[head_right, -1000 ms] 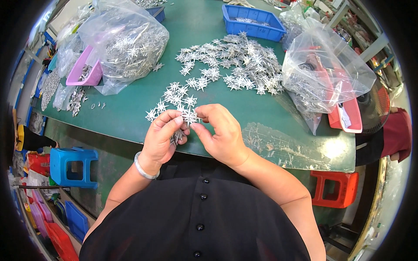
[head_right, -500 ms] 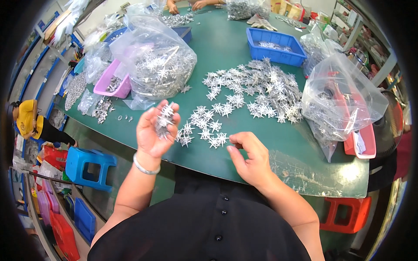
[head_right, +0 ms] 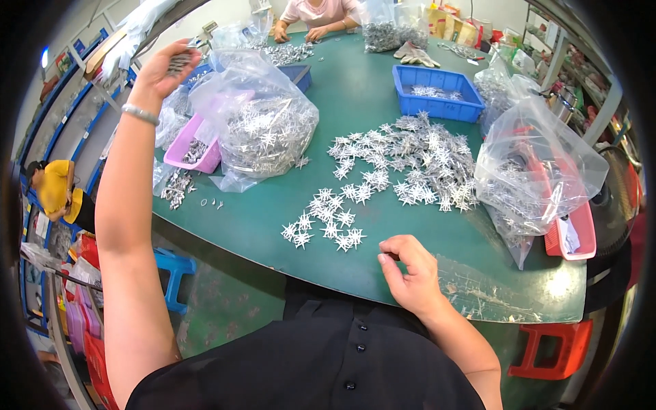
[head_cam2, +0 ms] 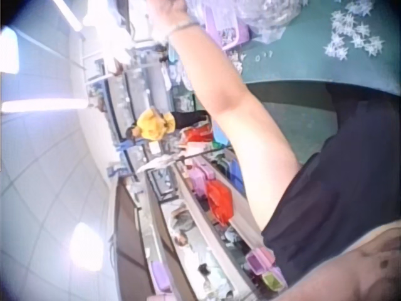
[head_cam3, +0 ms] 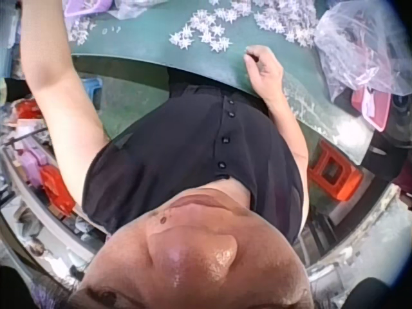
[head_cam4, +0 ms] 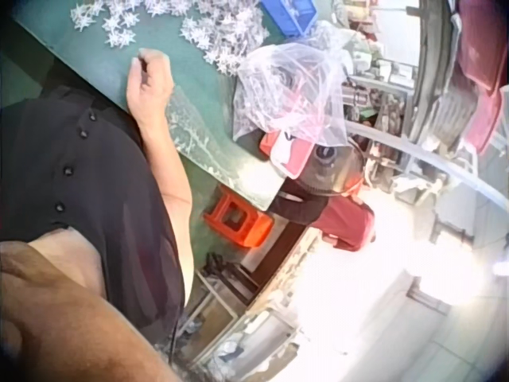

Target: The person assembles star-shaped metal pieces by picking them from a pile on the table, fitting pairs of pieces together by hand, and collecting the assembled parts.

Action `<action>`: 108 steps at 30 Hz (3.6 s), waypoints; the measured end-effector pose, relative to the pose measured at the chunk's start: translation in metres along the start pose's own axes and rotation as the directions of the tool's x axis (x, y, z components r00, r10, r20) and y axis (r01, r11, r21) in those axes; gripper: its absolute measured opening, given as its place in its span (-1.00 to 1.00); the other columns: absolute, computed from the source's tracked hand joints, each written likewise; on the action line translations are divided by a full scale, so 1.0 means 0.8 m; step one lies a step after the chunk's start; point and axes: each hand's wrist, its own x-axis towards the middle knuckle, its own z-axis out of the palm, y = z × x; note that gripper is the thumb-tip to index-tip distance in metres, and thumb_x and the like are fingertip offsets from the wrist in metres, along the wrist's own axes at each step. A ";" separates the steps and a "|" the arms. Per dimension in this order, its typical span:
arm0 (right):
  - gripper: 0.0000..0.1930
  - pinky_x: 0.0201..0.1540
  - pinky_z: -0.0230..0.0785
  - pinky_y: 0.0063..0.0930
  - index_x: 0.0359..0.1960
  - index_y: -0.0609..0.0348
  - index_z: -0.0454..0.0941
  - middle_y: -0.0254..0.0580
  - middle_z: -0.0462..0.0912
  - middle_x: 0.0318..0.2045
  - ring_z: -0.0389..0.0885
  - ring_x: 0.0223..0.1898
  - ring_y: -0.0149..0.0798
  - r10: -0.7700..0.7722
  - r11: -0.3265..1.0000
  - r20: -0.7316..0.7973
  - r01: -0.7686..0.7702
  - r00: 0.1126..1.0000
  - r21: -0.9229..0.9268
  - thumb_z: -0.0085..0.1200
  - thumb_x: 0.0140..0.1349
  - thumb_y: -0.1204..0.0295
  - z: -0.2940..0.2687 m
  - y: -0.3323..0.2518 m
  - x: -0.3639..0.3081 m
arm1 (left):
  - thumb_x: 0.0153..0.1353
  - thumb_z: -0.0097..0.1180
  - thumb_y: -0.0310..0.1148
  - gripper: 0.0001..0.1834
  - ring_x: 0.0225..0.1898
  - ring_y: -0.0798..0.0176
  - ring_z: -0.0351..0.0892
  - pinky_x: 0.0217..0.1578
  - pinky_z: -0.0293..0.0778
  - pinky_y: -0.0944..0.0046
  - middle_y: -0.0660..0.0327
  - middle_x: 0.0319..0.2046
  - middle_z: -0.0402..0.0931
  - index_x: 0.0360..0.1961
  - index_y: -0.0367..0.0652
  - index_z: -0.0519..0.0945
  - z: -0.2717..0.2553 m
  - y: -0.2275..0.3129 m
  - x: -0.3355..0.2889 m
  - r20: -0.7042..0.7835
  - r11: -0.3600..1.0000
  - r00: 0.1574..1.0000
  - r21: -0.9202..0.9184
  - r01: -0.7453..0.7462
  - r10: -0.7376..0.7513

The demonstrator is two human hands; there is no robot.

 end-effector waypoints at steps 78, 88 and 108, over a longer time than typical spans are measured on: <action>-0.80 -0.47 0.30 -0.52 -0.39 0.22 0.41 -0.31 0.49 -0.56 0.46 -0.50 -0.42 0.355 0.867 0.631 -0.495 0.689 0.053 0.12 -0.10 0.54 0.041 0.063 0.113 | -0.02 0.08 -0.50 -0.82 -0.37 0.33 0.45 -0.29 0.35 0.38 0.18 -0.45 0.46 -0.33 -0.30 0.53 0.087 -0.274 -0.321 0.391 0.834 0.916 0.473 -0.283 0.089; -0.91 -0.44 0.27 -0.59 -0.39 0.17 0.40 -0.32 0.49 -0.52 0.47 -0.49 -0.44 0.516 0.256 0.464 -0.647 0.720 0.718 0.05 0.09 0.49 0.035 0.020 0.058 | 0.09 0.04 -0.49 -0.92 -0.47 0.56 0.34 -0.43 0.28 0.54 0.36 -0.51 0.45 -0.38 -0.28 0.51 0.140 -0.276 -0.311 0.410 0.985 0.902 -0.050 0.166 -0.131; -0.85 -0.38 0.28 -0.60 -0.31 0.26 0.53 -0.26 0.58 -0.42 0.46 -0.46 -0.46 0.615 0.248 0.350 -0.595 0.706 0.765 0.03 0.12 0.46 0.007 0.017 0.010 | 0.13 0.00 -0.47 -0.89 -0.45 0.48 0.43 -0.36 0.39 0.48 0.29 -0.48 0.48 -0.35 -0.29 0.51 0.175 -0.278 -0.311 0.403 0.985 0.907 -0.071 0.160 -0.118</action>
